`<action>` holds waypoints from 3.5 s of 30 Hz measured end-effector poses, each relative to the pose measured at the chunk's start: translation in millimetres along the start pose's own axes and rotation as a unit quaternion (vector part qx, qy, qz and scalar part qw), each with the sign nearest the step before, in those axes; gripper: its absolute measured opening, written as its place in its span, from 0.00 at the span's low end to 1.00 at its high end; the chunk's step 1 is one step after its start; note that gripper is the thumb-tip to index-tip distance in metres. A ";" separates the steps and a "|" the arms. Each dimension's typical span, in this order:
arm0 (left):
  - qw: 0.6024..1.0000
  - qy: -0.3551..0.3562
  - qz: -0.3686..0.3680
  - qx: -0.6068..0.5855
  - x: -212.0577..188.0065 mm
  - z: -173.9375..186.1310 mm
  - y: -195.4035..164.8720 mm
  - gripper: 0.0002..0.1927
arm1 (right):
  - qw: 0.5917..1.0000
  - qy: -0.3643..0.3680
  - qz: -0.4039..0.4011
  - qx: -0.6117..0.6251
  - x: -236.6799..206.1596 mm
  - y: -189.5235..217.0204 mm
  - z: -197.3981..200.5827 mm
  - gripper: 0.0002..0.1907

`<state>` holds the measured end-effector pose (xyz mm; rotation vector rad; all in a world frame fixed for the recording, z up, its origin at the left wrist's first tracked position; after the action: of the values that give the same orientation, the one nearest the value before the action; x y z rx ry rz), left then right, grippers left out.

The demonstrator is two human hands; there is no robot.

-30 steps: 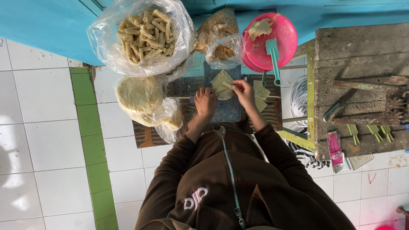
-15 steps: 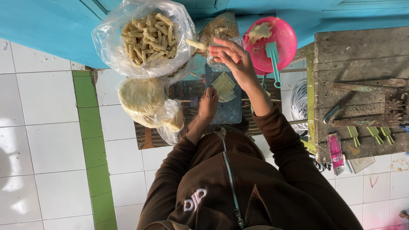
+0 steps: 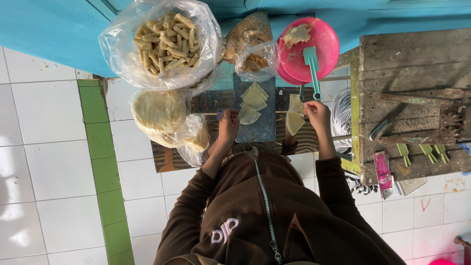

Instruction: The person scoops filling from a pink bowl with a spatula onto square dough wrappers on a cutting board, folds each wrapper into a triangle around the filling, and sets the folded pastries on the board and beside it. They work through the wrappers one at a time.

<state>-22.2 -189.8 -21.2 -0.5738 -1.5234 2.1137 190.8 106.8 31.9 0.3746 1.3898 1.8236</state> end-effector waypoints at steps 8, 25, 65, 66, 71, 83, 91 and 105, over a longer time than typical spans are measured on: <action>0.998 0.027 -0.010 0.048 -13.0 6.4 3.0 0.16 | 0.927 -0.093 0.209 -0.298 -25.2 42.1 -37.8 0.15; 0.814 0.248 0.340 -0.400 -15.4 -71.2 -5.6 0.25 | 0.944 0.017 0.279 -0.175 -72.5 103.7 -81.5 0.06; 0.966 0.187 0.102 -0.145 -29.5 -31.0 -11.1 0.13 | 0.916 0.213 -0.150 0.306 -72.7 6.3 -182.9 0.13; 0.967 0.187 0.096 -0.144 -29.0 -30.5 -9.4 0.11 | 0.903 0.213 -0.150 0.341 -73.7 6.5 -184.5 0.12; 0.938 0.212 0.130 -0.242 -25.4 -33.2 5.9 0.09 | 0.834 0.185 -0.230 0.465 -74.9 -4.7 -187.9 0.10; 0.968 -0.116 -0.107 0.197 4.9 82.7 -56.5 0.16 | 0.952 0.094 -0.068 0.285 -29.0 13.7 -144.0 0.15; 0.993 0.085 0.054 -0.070 14.1 28.1 -19.5 0.20 | 0.951 0.298 0.078 -0.027 -32.6 81.9 -211.8 0.17; 0.997 -0.032 0.016 0.070 -2.1 11.1 -16.8 0.08 | 0.960 0.233 0.086 -0.127 -17.8 74.2 -205.4 0.15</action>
<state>-24.9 -194.9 -1.8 -0.4879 -1.3933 2.2618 38.3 -50.5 30.5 -0.0813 1.4332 2.3056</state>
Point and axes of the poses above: each hand's wrist, its own x-axis towards the middle knuckle, its own z-axis out of the back of the hand, y = z × x, the point moved 7 cm from there along x, towards the middle knuckle, and after that the axes turned 3 degrees about x, right-handed, at the moved point
